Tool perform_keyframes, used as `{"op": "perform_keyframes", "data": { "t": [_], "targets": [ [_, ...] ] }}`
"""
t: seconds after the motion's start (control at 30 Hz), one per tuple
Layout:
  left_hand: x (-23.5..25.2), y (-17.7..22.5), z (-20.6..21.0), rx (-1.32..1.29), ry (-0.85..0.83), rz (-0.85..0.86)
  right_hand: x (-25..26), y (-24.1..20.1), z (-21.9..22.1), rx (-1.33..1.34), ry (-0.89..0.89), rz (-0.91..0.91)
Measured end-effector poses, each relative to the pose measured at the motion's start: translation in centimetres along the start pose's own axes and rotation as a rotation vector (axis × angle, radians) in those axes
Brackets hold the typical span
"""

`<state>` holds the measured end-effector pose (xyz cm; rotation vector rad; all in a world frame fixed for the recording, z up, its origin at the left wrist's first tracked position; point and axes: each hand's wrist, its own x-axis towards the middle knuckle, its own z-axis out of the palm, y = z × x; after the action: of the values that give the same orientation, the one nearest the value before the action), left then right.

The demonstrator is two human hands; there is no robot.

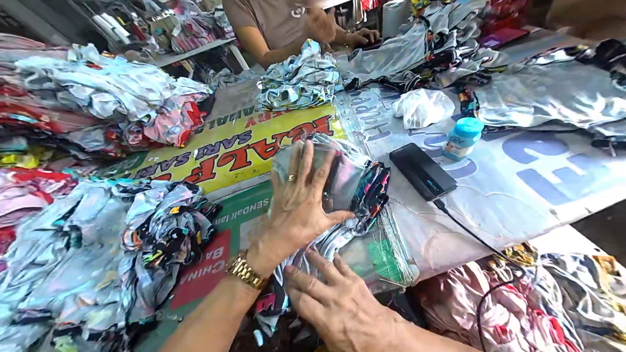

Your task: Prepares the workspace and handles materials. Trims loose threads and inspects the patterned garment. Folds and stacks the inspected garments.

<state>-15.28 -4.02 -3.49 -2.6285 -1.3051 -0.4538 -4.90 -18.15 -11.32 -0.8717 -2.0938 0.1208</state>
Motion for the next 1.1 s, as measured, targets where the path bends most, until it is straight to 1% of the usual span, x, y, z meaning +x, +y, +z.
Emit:
{"op": "perform_keyframes", "data": {
  "t": [0.07, 0.1, 0.2, 0.27, 0.3, 0.4, 0.47, 0.57, 0.63, 0.7, 0.83, 0.9, 0.97, 1.0, 1.03, 1.07, 1.1],
  "targets": [
    [-0.2, 0.1, 0.6, 0.046, -0.078, 0.048, -0.6, -0.5, 0.0, 0.013, -0.035, -0.050],
    [-0.3, 0.1, 0.7, 0.055, -0.083, 0.070, -0.8, -0.4, -0.1, 0.018, -0.052, -0.069],
    [-1.1, 0.5, 0.8, 0.049, 0.028, 0.149, -1.5, 0.1, -0.5, 0.057, -0.077, -0.110],
    [-1.4, 0.6, 0.6, 0.028, 0.099, 0.122, -1.8, 0.3, -0.7, 0.080, -0.088, -0.130],
    [-1.5, 0.6, 0.4, -0.037, 0.149, 0.058, -2.0, 0.4, -0.8, 0.090, -0.095, -0.136],
    [-1.9, 0.5, -0.1, -0.360, 0.323, -0.270, -2.4, 0.7, -1.0, 0.129, -0.097, -0.149],
    [-2.8, 0.0, -0.1, -0.553, 0.459, -0.410, -2.6, 0.6, -1.0, 0.199, -0.075, -0.136],
    [-4.1, -0.4, -0.2, -0.774, 0.637, -0.544, -2.7, 0.0, -0.6, 0.343, 0.024, -0.102],
    [-5.2, -0.6, -0.4, -0.848, 0.717, -0.627, -2.6, -0.8, -0.1, 0.408, 0.087, -0.091],
    [-5.7, -1.2, -0.6, -0.930, 0.773, -0.666, -2.0, -1.4, 0.6, 0.438, 0.131, -0.094],
    [-5.7, -2.8, -2.3, -1.026, 0.814, -0.730, 0.4, -2.6, 2.0, 0.454, 0.149, -0.090],
    [-6.1, -4.4, -3.1, -1.057, 0.845, -0.793, 2.0, -3.3, 2.8, 0.463, 0.142, -0.104],
    [-6.7, -6.4, -3.5, -1.075, 0.873, -0.915, 3.4, -3.8, 3.3, 0.456, 0.117, -0.129],
    [-7.2, -7.4, -3.6, -1.057, 0.857, -1.005, 3.9, -4.0, 3.3, 0.448, 0.087, -0.139],
    [-7.9, -8.5, -3.5, -1.019, 0.808, -1.087, 4.3, -4.3, 3.3, 0.437, 0.056, -0.145],
    [-9.0, -9.8, -3.0, -0.951, 0.730, -1.131, 4.4, -4.4, 3.2, 0.417, 0.026, -0.150],
    [-10.5, -11.2, -2.2, -0.853, 0.629, -1.118, 4.4, -4.5, 3.1, 0.391, -0.001, -0.154]
  ]
}}
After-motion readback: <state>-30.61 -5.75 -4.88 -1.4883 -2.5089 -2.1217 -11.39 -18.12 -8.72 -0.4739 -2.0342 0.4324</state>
